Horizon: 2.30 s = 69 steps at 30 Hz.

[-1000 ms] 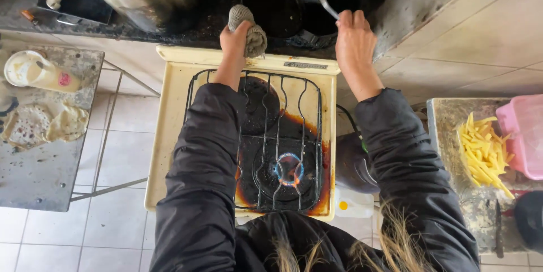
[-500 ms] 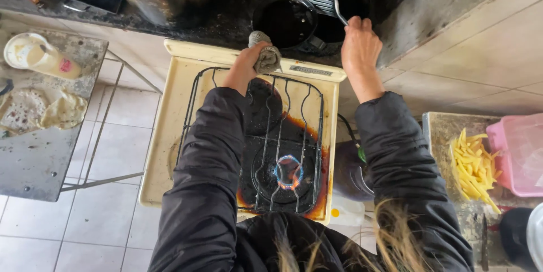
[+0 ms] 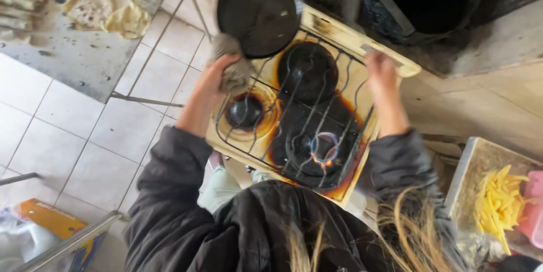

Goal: The person prepares cannelloni by filling thin crepes with a spinach mixture and then cooking crepes on a stovetop.

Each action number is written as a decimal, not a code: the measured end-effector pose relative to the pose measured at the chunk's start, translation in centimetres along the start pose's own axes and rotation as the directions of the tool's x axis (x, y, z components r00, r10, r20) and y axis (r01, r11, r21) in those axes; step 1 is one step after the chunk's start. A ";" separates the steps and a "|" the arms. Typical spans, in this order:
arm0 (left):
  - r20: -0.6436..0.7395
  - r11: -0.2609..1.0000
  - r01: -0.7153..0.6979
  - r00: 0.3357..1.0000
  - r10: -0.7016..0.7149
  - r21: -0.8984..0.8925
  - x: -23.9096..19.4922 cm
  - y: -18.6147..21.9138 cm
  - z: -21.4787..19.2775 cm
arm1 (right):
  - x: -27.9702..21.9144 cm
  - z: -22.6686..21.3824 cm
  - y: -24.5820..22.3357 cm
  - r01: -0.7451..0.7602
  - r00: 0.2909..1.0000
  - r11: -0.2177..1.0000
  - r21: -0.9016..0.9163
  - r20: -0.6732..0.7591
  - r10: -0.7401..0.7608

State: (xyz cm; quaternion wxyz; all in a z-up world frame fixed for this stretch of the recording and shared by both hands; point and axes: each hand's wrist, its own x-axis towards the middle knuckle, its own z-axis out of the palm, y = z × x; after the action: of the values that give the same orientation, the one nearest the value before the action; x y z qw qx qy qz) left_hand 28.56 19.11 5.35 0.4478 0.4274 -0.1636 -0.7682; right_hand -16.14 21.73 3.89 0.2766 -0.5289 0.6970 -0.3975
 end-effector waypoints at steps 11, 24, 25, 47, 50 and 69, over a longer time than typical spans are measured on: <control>-0.198 0.959 -0.270 0.939 0.283 0.090 -15.4 2.3 -21.5 | -14.1 38.1 -3.0 0.135 0.991 0.991 -0.023 0.008 -0.135; -0.103 0.966 -0.171 0.976 0.193 0.195 -21.3 9.4 -37.2 | -16.3 41.3 -16.0 -0.053 0.998 0.697 -0.715 -0.069 0.005; -0.089 0.961 -0.192 0.973 0.213 0.200 -21.3 9.5 -37.7 | -15.6 41.3 -16.7 0.033 0.996 0.664 -0.747 -0.030 -0.083; -0.487 0.976 -0.218 0.850 0.201 0.023 -15.6 8.7 -47.9 | 18.9 62.8 -24.6 0.566 0.800 0.804 -0.183 -0.115 -0.590; -0.553 0.985 -0.174 0.819 0.151 0.011 -15.3 10.1 -47.2 | 19.8 63.4 -29.0 0.336 0.941 0.921 -0.199 0.116 -0.318; -0.551 0.995 -0.075 0.829 0.101 0.070 -15.2 7.8 -49.0 | 21.3 60.5 -31.9 0.690 0.718 0.672 -0.269 0.371 -0.589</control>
State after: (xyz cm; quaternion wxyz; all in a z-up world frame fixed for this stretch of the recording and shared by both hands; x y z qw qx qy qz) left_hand 75.69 33.86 -10.45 0.5010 0.6331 -0.0639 -0.5866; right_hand 42.99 -18.41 -0.53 0.0942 -0.8305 0.4879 -0.2519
